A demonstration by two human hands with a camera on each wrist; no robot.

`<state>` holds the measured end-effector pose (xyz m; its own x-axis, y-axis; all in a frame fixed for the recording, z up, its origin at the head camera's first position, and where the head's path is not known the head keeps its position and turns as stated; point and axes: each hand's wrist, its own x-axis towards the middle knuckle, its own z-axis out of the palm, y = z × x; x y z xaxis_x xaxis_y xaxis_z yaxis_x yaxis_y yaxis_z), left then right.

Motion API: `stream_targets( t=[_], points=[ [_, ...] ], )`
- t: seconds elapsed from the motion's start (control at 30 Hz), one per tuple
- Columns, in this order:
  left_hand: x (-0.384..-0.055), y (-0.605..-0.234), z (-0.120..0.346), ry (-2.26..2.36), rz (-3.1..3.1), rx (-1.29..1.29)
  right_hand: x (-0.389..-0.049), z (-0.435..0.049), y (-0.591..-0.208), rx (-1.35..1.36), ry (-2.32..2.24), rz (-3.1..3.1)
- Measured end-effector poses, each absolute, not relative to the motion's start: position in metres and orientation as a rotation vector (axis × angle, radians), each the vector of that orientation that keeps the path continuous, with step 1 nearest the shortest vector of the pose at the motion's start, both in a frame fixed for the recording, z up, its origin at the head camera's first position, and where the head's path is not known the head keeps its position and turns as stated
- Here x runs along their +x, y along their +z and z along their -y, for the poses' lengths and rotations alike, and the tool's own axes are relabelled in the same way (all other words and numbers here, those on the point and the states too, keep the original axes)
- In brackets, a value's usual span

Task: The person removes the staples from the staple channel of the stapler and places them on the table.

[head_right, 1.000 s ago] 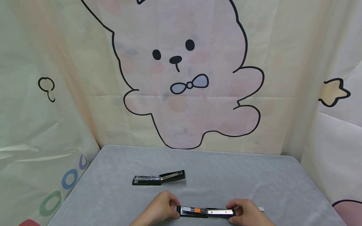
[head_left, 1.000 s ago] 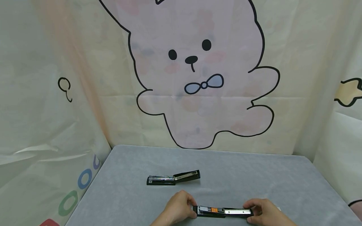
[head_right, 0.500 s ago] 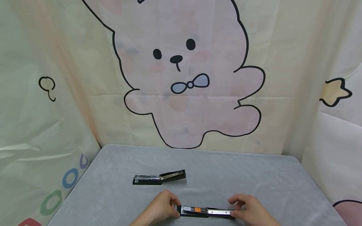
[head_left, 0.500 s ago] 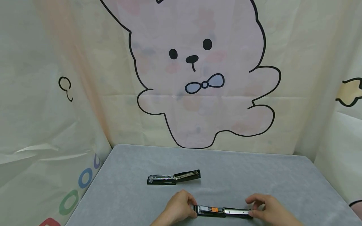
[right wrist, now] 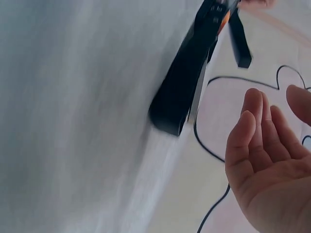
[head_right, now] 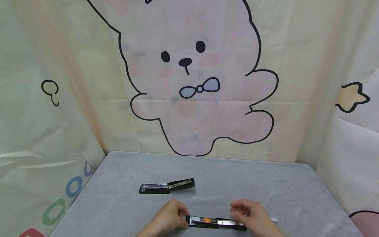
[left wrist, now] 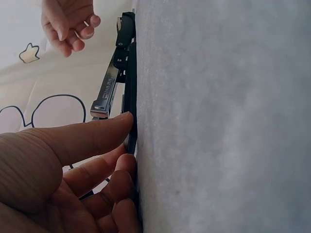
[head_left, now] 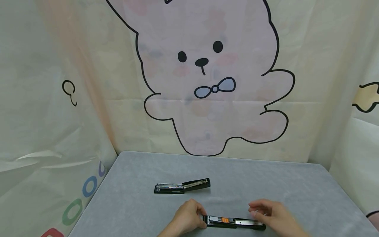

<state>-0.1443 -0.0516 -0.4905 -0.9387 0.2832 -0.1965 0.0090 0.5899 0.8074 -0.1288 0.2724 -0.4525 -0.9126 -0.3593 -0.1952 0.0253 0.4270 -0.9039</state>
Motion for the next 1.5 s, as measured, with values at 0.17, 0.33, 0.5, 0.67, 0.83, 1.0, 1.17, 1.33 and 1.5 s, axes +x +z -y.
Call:
stream_targets(
  t=[0.17, 0.33, 0.5, 0.67, 0.83, 1.0, 1.17, 1.33, 1.5],
  points=[
    [-0.144, -0.49, 0.051, 1.283, -2.499, 0.221, -0.13, -0.258, -0.459, -0.228, -1.567, -2.219],
    [-0.144, -0.49, 0.05, 1.286, -2.501, 0.226, -0.129, -0.24, -0.466, -0.15, -1.526, -2.192],
    [-0.146, -0.489, 0.051, 1.28, -2.474, 0.195, -0.129, -0.224, -0.478, -0.117, -1.534, -2.129],
    [-0.145, -0.489, 0.05, 1.281, -2.467, 0.189, -0.136, -0.222, -0.505, -0.082, -1.539, -2.001],
    [-0.144, -0.491, 0.051, 1.284, -2.507, 0.239, -0.14, -0.221, -0.528, -0.213, -1.57, -1.943],
    [-0.145, -0.491, 0.05, 1.293, -2.488, 0.225, -0.135, -0.209, -0.512, -0.281, -1.561, -1.897],
    [-0.145, -0.491, 0.05, 1.289, -2.496, 0.225, -0.129, -0.196, -0.496, -0.194, -1.554, -1.842],
    [-0.146, -0.491, 0.05, 1.27, -2.485, 0.207, -0.125, -0.188, -0.493, -0.097, -1.584, -1.816],
    [-0.147, -0.49, 0.049, 1.263, -2.464, 0.188, -0.122, -0.185, -0.49, 0.054, -1.666, -1.706]
  ],
)
